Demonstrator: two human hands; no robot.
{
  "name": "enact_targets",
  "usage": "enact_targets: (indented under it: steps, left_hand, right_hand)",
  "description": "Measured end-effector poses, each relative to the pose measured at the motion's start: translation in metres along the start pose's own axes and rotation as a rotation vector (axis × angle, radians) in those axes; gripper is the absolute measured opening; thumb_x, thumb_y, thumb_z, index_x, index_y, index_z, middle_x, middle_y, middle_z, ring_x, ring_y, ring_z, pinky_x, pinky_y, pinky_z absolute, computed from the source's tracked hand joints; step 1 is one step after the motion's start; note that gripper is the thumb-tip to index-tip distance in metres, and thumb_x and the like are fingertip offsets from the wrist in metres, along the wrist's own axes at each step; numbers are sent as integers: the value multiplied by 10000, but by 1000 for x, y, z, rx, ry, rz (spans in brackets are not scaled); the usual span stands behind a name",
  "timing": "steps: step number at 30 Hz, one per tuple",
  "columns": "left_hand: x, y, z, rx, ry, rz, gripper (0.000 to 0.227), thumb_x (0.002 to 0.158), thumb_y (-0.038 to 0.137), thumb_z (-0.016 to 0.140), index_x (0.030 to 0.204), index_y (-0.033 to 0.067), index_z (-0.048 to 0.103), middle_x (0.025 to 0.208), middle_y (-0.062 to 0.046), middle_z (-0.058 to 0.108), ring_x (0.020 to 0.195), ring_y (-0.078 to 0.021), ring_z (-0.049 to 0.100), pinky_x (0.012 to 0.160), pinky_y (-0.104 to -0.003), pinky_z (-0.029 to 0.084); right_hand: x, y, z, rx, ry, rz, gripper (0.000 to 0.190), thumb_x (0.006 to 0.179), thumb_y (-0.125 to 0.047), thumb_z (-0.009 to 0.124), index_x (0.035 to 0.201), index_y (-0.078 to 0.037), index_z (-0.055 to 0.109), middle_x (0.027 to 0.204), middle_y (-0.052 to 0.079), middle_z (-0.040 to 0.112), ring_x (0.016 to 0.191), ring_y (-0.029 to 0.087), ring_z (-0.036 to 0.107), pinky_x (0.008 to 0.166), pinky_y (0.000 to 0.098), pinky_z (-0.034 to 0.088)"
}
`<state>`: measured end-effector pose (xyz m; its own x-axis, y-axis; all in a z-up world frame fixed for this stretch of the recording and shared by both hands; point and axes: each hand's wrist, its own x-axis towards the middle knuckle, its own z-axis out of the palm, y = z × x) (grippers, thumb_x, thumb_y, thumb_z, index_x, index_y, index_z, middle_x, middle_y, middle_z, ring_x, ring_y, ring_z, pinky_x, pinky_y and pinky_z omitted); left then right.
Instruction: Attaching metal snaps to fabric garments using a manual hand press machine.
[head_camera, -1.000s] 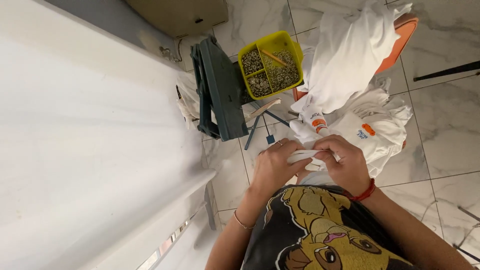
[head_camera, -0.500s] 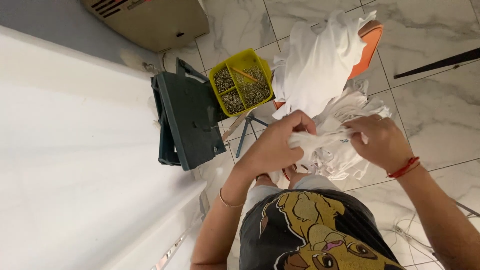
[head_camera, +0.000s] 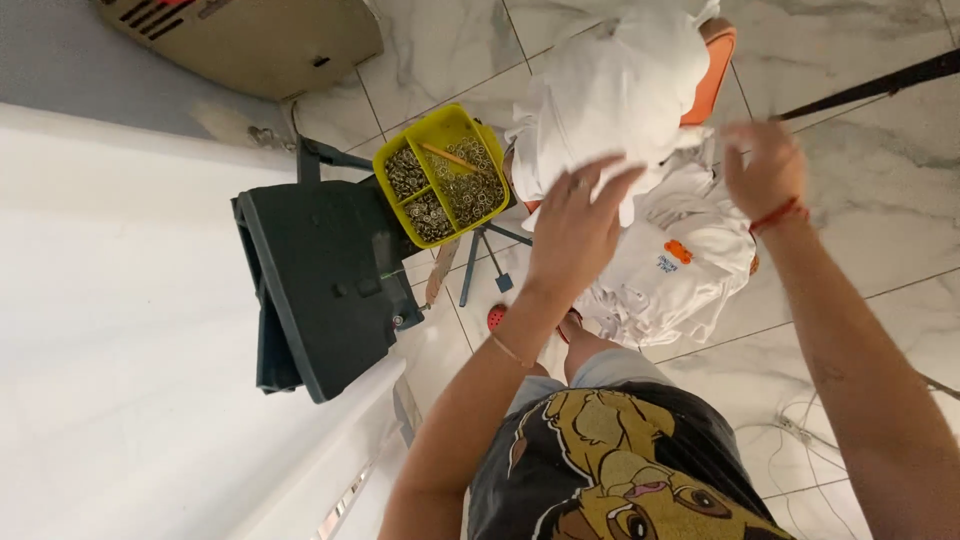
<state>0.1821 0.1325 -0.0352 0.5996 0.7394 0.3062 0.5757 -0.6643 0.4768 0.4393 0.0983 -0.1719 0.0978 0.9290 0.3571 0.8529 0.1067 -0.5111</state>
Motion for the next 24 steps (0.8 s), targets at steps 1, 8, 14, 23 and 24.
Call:
enact_targets:
  steps: [1,8,14,23,24]
  left_hand:
    - [-32,-9,26,4,0,-3,458,713,-52,605,1123,126,501,1166,-55,494,1028,-212,535,907,-412,433]
    - [-118,-15,22,-565,-880,-600,401,809,228,411,1208,200,424,1143,-100,511,1077,-294,478,898,-449,382]
    - [-163,-41,39,-477,-963,-777,402,772,260,479,1172,240,445,1080,-45,559,1031,-232,528,864,-416,416]
    - [-181,-35,41,-715,-801,-974,513,785,439,480,1191,128,448,1123,-146,518,1033,-274,524,870,-403,429]
    - [-186,-36,43,-855,-737,-1118,712,775,538,491,1253,20,389,1174,-237,479,1075,-350,488,888,-416,413]
  right_hand:
    - [-53,30,31,4,-1,-2,205,821,42,479,938,14,644,971,126,640,878,281,568,760,361,454]
    - [-233,93,117,-210,-877,894,740,639,-424,628,1296,-209,366,1192,140,464,1106,264,487,932,352,389]
    - [-218,77,126,-350,-916,1022,558,639,-420,616,1153,-212,556,1079,104,507,984,292,563,752,400,497]
    - [-169,-81,87,285,-827,1047,448,658,-370,657,970,-52,609,959,162,603,959,313,537,816,415,417]
    - [-150,-125,70,512,-764,1068,371,668,-236,670,940,1,585,917,183,596,921,289,535,800,406,407]
